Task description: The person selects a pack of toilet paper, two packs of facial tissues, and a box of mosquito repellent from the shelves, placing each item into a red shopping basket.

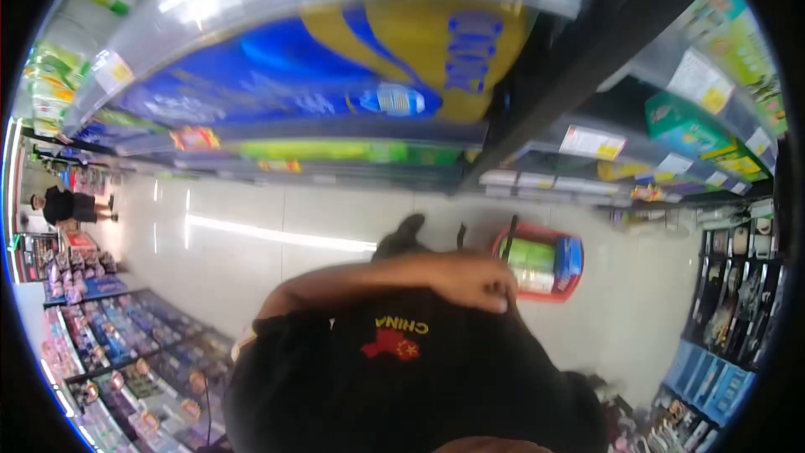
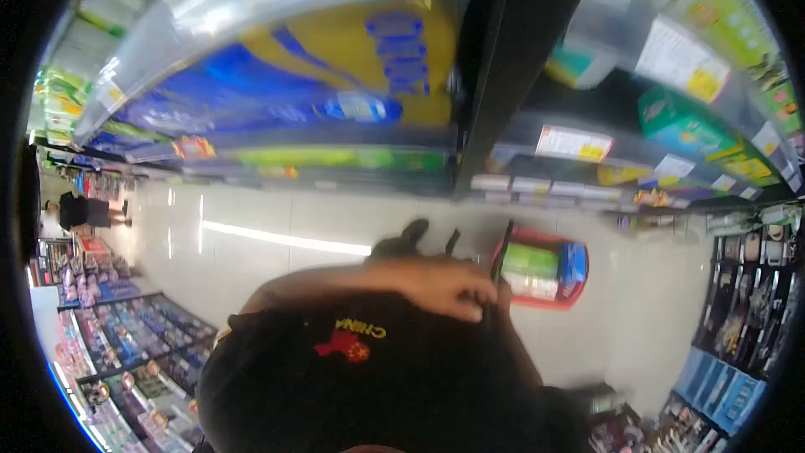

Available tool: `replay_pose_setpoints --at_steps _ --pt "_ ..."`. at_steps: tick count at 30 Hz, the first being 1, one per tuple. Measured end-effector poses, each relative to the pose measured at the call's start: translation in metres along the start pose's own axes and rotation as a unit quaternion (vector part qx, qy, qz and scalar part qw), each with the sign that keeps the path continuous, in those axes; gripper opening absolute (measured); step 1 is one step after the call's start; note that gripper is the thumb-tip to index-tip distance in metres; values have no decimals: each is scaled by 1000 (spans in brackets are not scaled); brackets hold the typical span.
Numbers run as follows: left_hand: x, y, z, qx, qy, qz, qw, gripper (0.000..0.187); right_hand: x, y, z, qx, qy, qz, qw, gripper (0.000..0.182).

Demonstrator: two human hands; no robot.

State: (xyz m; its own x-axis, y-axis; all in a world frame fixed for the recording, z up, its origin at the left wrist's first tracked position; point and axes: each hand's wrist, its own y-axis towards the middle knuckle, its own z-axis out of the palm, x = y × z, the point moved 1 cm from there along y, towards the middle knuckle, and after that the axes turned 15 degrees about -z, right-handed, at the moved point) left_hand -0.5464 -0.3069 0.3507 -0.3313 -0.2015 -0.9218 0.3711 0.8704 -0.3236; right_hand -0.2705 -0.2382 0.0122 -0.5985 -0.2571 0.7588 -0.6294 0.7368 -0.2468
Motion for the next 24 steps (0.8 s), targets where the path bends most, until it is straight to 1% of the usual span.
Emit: replay_pose_setpoints --at_steps 2,3,4,5,6,7,8,9,10,11,12,14,15,16,17,18,19,20,21,22,23,24 --pt "42 5 -4 -60 -56 -53 995 36 2 4 -5 8 19 14 1000 43" --pt "64 3 -5 -137 -97 -104 980 37 5 6 -7 9 29 26 999 42" --pt "128 10 4 -200 -153 -142 957 35 9 7 -10 7 42 40 998 40" --pt "157 -1 1 -289 -144 -160 933 30 15 8 -13 8 60 55 997 38" --pt "205 -13 9 -374 -125 -247 885 24 25 3 -17 8 76 67 995 35" --pt "214 -32 4 -347 -41 -396 849 24 29 -2 -20 5 88 82 993 44" --pt "324 -59 43 -421 115 -293 851 22 36 -2 -23 2 99 93 991 53" --pt "376 -82 71 -459 101 -336 816 16 42 -3 -26 0 111 102 989 63" --pt "335 -102 70 -411 -37 -524 745 42 42 -4 -28 2 110 104 988 62" --pt "382 -121 85 -228 180 -532 795 44 44 -4 -30 4 110 106 988 62" --pt "426 -145 115 -269 67 -576 769 46 46 -6 -31 5 109 108 988 61" --pt "399 -154 126 -260 65 -612 744 48 32 -11 -23 -38 58 -17 997 59" --pt "393 -153 136 -305 -39 -606 734 47 28 -13 -20 -58 35 -86 994 58" --pt "387 -150 142 -350 -141 -592 713 47 23 -12 -18 -39 42 -80 995 48" --pt "394 -145 150 -333 -63 -551 763 45 19 -13 -19 -19 48 -75 996 37" --pt "386 -132 153 -365 -101 -534 756 44 17 -12 -20 2 53 -73 996 27" --pt "401 -120 164 -391 -51 -450 801 46 18 -10 -21 28 85 -19 996 28" --pt "368 -98 144 -252 -36 -556 791 49 17 -8 -23 55 115 31 991 30" --pt "324 -88 132 -326 -84 -573 747 49 1 -5 -19 24 215 88 972 32" --pt "298 -86 129 -374 -77 -556 738 49 -16 -3 -11 -1 313 144 939 35" --pt "299 -88 122 -365 -80 -537 756 48 -20 1 -3 -30 298 193 934 40" --pt "297 -89 113 -353 -118 -553 746 47 -22 0 -3 22 -65 -113 991 45"
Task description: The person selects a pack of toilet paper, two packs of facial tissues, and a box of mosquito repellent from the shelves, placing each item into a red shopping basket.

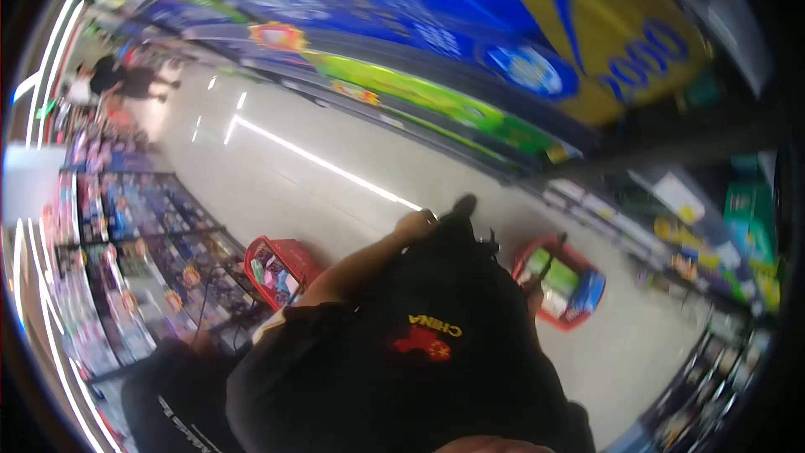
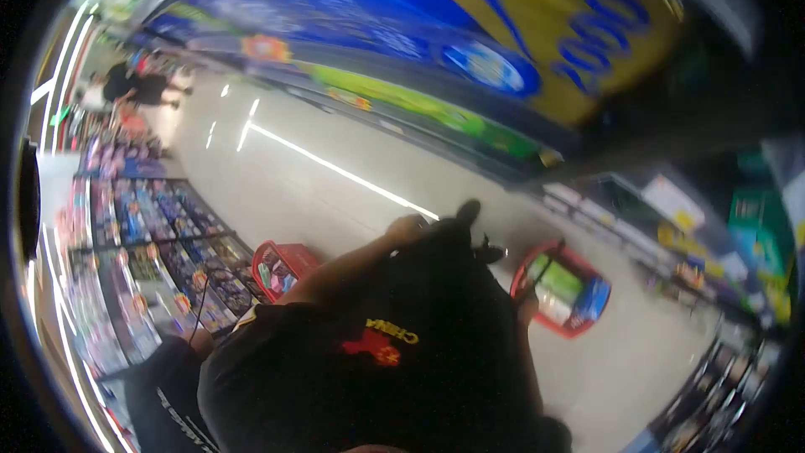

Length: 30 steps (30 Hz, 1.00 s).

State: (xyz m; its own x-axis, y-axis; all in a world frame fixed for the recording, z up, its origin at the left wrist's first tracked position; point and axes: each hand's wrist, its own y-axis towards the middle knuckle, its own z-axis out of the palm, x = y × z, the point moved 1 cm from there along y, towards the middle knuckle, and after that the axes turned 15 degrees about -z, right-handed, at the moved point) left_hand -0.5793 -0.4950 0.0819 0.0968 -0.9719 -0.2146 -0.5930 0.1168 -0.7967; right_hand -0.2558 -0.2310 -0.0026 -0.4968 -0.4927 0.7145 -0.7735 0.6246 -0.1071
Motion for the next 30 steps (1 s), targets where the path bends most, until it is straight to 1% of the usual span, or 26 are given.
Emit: replay_pose_setpoints --at_steps 1,2,3,4,5,6,7,8,10,12,14,15,16,17,18,20,22,23,24,25,26,28,30 --pt "3 13 -2 42 -9 -1 999 47 10 6 -1 -5 -28 36 999 48" --pt "5 21 -7 38 14 8 999 49 21 13 -1 -8 -54 72 996 51" --pt "4 18 -20 14 27 40 999 49 24 16 -13 68 -33 160 984 51" --pt "13 34 -14 -11 27 52 998 47 -3 16 2 12 -3 185 983 51" --pt "10 39 -20 -24 29 28 999 46 -35 15 18 -47 28 206 977 51" --pt "9 44 -24 -35 32 2 999 45 -29 19 13 -43 27 207 977 52" --pt "10 50 -26 -29 2 -9 1000 44 -12 27 6 -21 12 194 981 53" --pt "29 98 1 -30 43 54 997 44 4 34 -2 -2 -3 180 984 54" --pt "17 96 -9 -8 40 49 998 45 25 46 -13 16 -21 162 986 55" --pt "22 127 10 -37 81 118 989 46 43 62 -16 29 -34 148 988 56" --pt "24 152 22 -28 92 171 981 21 59 81 -16 34 -45 138 989 58" --pt "18 150 17 -1 109 162 981 23 64 89 -14 37 -52 133 989 59" --pt "6 133 3 14 99 130 987 24 67 98 -12 38 -56 128 989 59" --pt "-8 109 -15 29 89 97 991 26 70 107 -8 44 -62 121 990 60" --pt "-25 76 -43 33 52 43 997 29 74 118 -4 49 -68 113 990 61" --pt "-24 115 -15 2 71 79 994 46 84 136 1 59 -76 99 990 62" --pt "-48 64 -48 19 54 63 996 44 90 149 3 63 -80 90 991 64" --pt "-54 66 -46 26 77 81 993 41 91 153 4 63 -81 86 991 65" --pt "-60 70 -38 0 126 152 980 40 90 157 2 67 -82 80 991 66" --pt "-63 76 -30 3 90 110 990 40 87 158 0 68 -82 76 991 66" --pt "-77 43 -44 8 55 70 996 41 84 160 -3 69 -80 74 992 67" --pt "-94 23 -39 0 51 55 997 40 72 157 -13 70 -74 70 992 69" --pt "-109 21 -16 -5 54 60 997 39 57 147 -28 66 -65 72 993 70"
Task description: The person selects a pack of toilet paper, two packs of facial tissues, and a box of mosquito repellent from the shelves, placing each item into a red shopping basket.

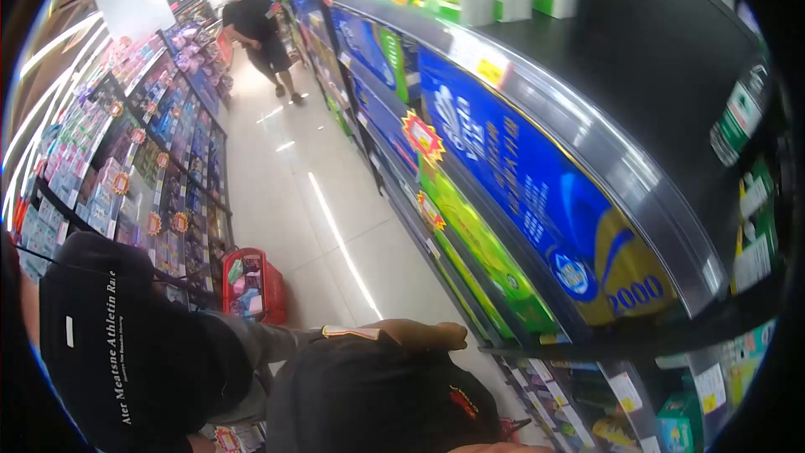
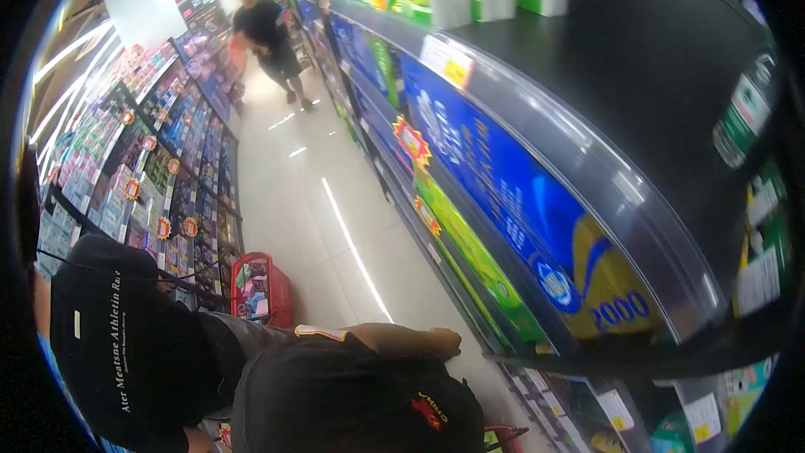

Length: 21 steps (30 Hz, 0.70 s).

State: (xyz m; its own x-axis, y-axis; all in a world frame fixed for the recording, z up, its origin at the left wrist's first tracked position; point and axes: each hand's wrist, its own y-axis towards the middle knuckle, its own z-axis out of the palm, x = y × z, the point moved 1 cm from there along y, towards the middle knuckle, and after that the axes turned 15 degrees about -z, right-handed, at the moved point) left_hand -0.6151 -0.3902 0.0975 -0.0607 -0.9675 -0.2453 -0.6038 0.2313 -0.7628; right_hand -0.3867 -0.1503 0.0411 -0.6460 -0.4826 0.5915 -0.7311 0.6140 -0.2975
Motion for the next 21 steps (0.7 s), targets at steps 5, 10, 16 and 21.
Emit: replay_pose_setpoints --at_steps 5,10,16,21 --pt "-35 7 71 14 144 129 981 34 -67 -59 -32 -37 41 59 997 74" --pt "-72 -15 91 17 392 293 872 26 -111 -123 -52 -72 78 96 990 78" --pt "-103 -37 85 24 126 121 984 33 -138 -136 -59 -91 124 28 988 67" --pt "-84 -10 116 34 100 180 978 35 -191 -129 -23 -83 29 -140 986 25"
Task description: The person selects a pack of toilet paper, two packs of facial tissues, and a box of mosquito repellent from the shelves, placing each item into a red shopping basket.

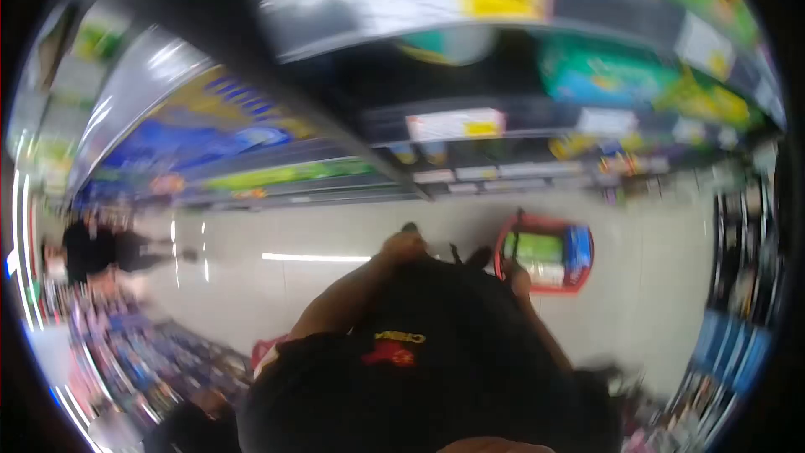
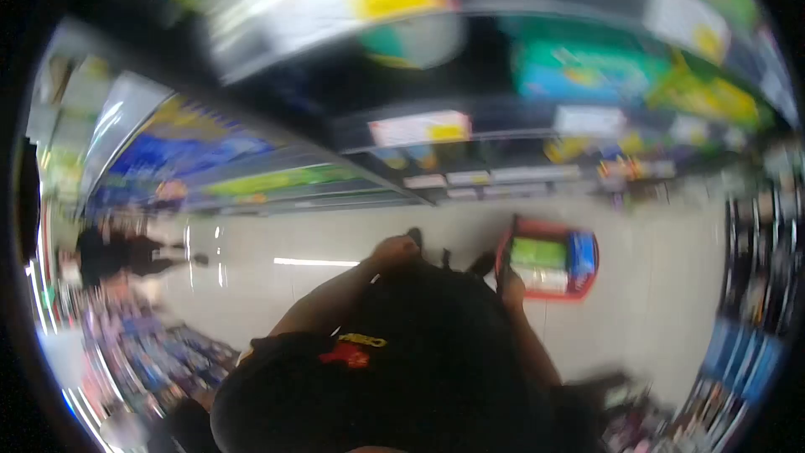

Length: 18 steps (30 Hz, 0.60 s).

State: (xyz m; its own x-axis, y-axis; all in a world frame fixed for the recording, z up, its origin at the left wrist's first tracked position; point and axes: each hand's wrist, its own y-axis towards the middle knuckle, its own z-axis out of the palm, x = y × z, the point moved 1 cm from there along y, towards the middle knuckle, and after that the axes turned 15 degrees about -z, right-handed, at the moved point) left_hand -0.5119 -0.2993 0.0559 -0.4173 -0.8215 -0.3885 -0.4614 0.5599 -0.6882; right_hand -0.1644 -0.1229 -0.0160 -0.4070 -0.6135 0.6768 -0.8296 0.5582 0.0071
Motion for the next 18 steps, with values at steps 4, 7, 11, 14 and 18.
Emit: replay_pose_setpoints --at_steps 4,7,11,14,18 --pt "10 15 16 32 -8 119 992 39 42 14 -19 16 26 208 978 51" --pt "-43 -10 -17 95 -30 39 994 41 85 27 -48 32 40 251 966 63" --pt "-104 -22 -28 196 -86 52 975 47 117 34 -65 22 82 251 964 66" --pt "-151 -32 -27 220 -74 135 963 54 117 33 -59 53 95 262 959 62" --pt "-174 -35 4 212 24 170 962 45 114 26 -50 87 75 255 960 60"
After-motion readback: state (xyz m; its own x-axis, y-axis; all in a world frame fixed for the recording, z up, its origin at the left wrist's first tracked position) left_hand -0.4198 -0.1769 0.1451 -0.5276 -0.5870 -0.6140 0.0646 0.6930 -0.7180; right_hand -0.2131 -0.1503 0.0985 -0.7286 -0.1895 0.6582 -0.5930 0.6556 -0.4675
